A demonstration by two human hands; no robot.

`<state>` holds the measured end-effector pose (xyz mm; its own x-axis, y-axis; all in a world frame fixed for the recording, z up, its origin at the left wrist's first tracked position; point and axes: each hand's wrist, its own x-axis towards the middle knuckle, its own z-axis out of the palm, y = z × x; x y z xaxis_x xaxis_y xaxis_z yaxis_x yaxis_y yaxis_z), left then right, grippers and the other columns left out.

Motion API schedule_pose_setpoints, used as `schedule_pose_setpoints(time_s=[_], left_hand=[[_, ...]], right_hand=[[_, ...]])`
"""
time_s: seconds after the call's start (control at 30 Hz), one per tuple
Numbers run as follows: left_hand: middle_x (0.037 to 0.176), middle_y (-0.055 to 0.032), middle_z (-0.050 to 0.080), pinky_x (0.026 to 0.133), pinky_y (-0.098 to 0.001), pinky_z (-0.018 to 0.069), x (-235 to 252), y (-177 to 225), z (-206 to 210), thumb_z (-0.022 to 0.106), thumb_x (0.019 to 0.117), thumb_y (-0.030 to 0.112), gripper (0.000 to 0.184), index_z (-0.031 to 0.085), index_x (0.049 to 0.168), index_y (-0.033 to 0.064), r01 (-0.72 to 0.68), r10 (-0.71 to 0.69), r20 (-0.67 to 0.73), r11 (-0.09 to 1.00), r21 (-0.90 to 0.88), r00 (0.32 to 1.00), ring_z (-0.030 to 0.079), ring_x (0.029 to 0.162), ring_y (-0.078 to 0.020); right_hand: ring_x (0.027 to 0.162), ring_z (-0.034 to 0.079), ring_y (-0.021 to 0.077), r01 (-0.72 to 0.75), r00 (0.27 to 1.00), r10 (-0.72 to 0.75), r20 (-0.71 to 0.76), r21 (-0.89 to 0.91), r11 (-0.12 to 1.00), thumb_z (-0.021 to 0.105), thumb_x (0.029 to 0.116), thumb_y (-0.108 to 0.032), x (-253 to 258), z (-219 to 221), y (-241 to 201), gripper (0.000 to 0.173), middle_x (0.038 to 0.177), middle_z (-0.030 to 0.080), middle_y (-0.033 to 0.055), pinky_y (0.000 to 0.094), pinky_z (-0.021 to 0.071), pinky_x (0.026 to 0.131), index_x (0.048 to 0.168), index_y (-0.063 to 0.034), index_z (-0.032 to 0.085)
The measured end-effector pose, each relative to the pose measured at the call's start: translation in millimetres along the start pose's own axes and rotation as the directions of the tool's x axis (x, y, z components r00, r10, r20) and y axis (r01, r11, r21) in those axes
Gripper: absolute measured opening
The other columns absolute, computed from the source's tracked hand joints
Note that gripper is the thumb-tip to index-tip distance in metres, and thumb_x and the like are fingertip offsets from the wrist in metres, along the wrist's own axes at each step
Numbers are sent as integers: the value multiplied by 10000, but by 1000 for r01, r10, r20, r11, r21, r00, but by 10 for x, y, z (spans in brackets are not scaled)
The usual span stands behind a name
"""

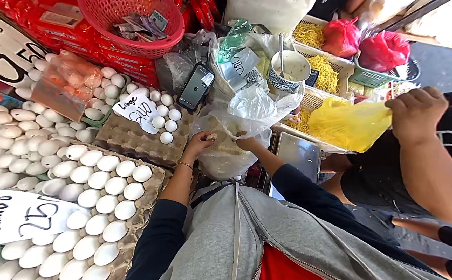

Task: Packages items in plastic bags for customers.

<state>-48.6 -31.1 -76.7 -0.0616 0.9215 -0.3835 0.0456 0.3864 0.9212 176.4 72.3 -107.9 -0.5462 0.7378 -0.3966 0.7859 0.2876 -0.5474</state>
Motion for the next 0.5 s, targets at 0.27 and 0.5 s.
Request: schedule_pose_setpoints(time_s=[0.27,0.5], left_hand=[[1240,-208,640,962,-420,498,1,60,70,682,930,-29,330,629,1256,-38,-16,18,-28,997,78,999,617,1082,-250],[1250,-231,641,999,-439,506,201,-140,-50,703,902,-48,393,613,1284,-63,-48,49,-3,992,117,999,625,1130,-277]], right_hand=[[962,676,314,104,994,-95,-46,271,957,681,950,-58,-59,-230,149,224,1053,704,243,493,526,931,1115,93,694],[771,646,203,103,995,-91,-50,366,925,697,941,-84,-277,-760,-238,172,914,708,146,432,548,774,1072,25,718]])
